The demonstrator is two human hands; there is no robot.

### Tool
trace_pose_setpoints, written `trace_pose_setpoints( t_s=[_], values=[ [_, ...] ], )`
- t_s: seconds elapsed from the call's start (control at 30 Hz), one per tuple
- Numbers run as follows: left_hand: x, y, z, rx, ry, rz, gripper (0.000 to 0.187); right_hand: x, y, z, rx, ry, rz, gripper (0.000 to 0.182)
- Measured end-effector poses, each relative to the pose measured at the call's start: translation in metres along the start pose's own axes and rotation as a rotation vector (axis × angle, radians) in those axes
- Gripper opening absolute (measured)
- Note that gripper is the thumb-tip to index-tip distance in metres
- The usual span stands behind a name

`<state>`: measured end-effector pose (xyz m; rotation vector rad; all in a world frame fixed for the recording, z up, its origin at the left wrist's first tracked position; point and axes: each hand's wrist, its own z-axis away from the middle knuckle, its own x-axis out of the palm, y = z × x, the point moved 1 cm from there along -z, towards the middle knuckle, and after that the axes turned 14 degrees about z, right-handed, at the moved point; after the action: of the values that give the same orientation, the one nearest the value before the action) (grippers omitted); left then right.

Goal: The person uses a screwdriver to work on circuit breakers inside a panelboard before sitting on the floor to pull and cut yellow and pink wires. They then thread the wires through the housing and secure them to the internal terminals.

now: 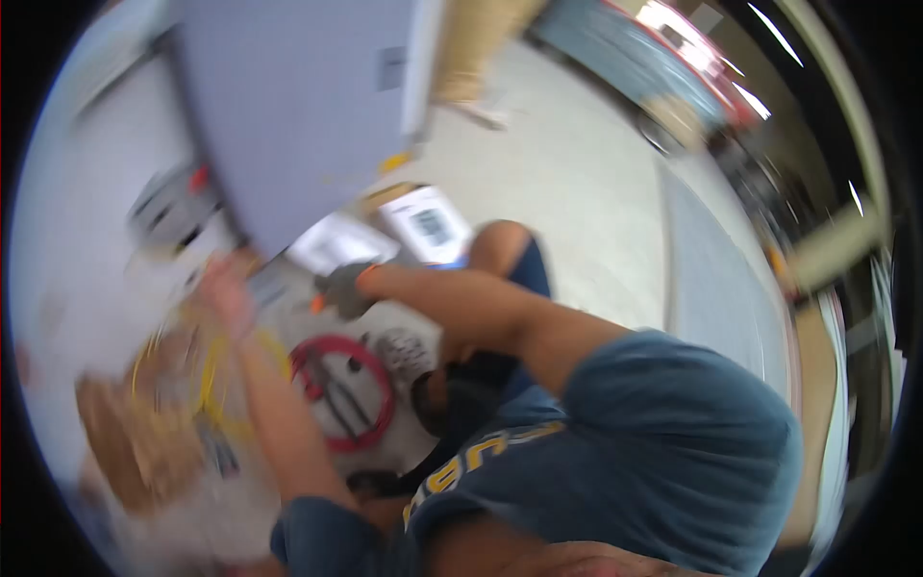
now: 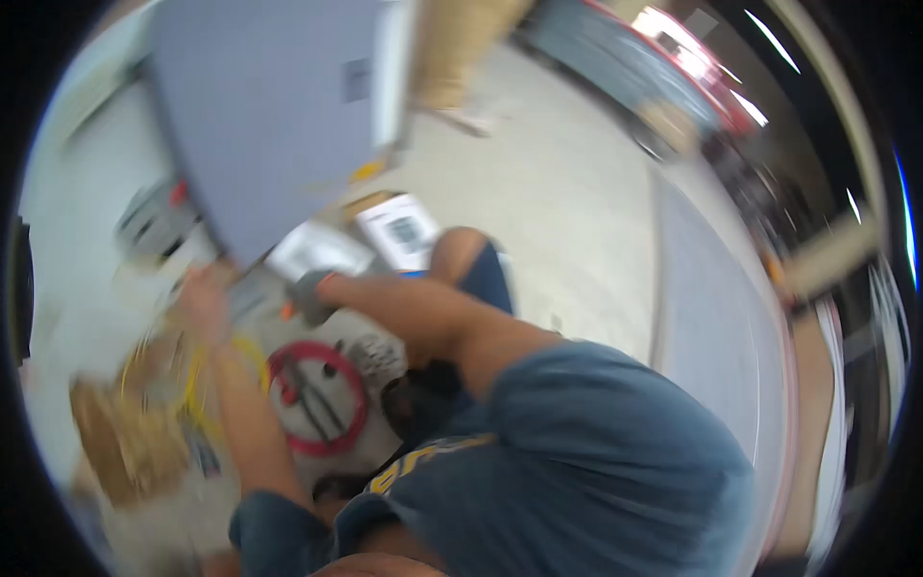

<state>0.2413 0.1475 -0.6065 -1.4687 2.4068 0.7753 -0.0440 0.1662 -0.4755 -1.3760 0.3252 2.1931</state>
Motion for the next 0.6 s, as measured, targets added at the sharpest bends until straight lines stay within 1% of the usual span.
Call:
trace_pose_setpoints(
  t_s=[0.03, 0.07, 0.1, 0.13, 0.17, 0.23, 0.27, 0.33, 0.37, 0.43, 0.47, 0.53, 0.6],
  values=[
    [-0.008, 0.016, -0.010, -0.275, -0.010, 0.354, 0.021, 0.007, 0.011, -0.011, -0.103, 0.226, 0.118, 0.046],
    [-0.017, 0.034, -0.019, -0.574, 0.125, 0.838, 0.016, -0.042, -0.010, 0.011, 0.019, 0.129, -0.063, 0.039],
    [-0.025, 0.054, -0.028, -0.825, 0.354, 1.164, 0.017, -0.063, -0.021, 0.005, 0.136, 0.139, 0.046, 0.037],
    [-0.024, 0.055, -0.029, -0.928, 0.486, 1.596, 0.015, -0.062, -0.017, -0.010, 0.068, 0.255, 0.220, 0.038],
    [-0.017, 0.054, -0.032, -1.037, 0.610, 1.596, 0.014, -0.092, -0.033, -0.001, 0.143, 0.290, 0.214, 0.038],
    [-0.025, 0.065, -0.037, -0.979, 0.573, 1.649, 0.010, -0.123, -0.055, 0.003, 0.209, 0.221, 0.272, 0.034],
    [-0.026, 0.064, -0.036, -0.980, 0.607, 1.642, 0.010, -0.123, -0.057, -0.001, 0.187, 0.211, 0.289, 0.034],
    [-0.025, 0.065, -0.034, -0.966, 0.448, 1.694, 0.009, -0.119, -0.056, -0.005, 0.299, 0.248, 0.293, 0.036],
    [-0.024, 0.062, -0.031, -0.970, 0.459, 1.694, 0.009, -0.119, -0.059, -0.004, 0.293, 0.242, 0.299, 0.036],
    [-0.023, 0.056, -0.026, -0.945, 0.398, 1.658, 0.011, -0.119, -0.067, 0.000, 0.336, 0.316, 0.362, 0.041],
    [-0.026, 0.055, -0.026, -0.948, 0.404, 1.655, 0.011, -0.116, -0.064, -0.003, 0.331, 0.313, 0.363, 0.041],
    [-0.028, 0.056, -0.025, -0.946, 0.366, 1.632, 0.013, -0.105, -0.054, -0.007, 0.335, 0.327, 0.294, 0.047],
    [-0.025, 0.054, -0.023, -0.943, 0.330, 1.607, 0.015, -0.107, -0.060, -0.002, 0.343, 0.329, 0.305, 0.049]
  ],
)
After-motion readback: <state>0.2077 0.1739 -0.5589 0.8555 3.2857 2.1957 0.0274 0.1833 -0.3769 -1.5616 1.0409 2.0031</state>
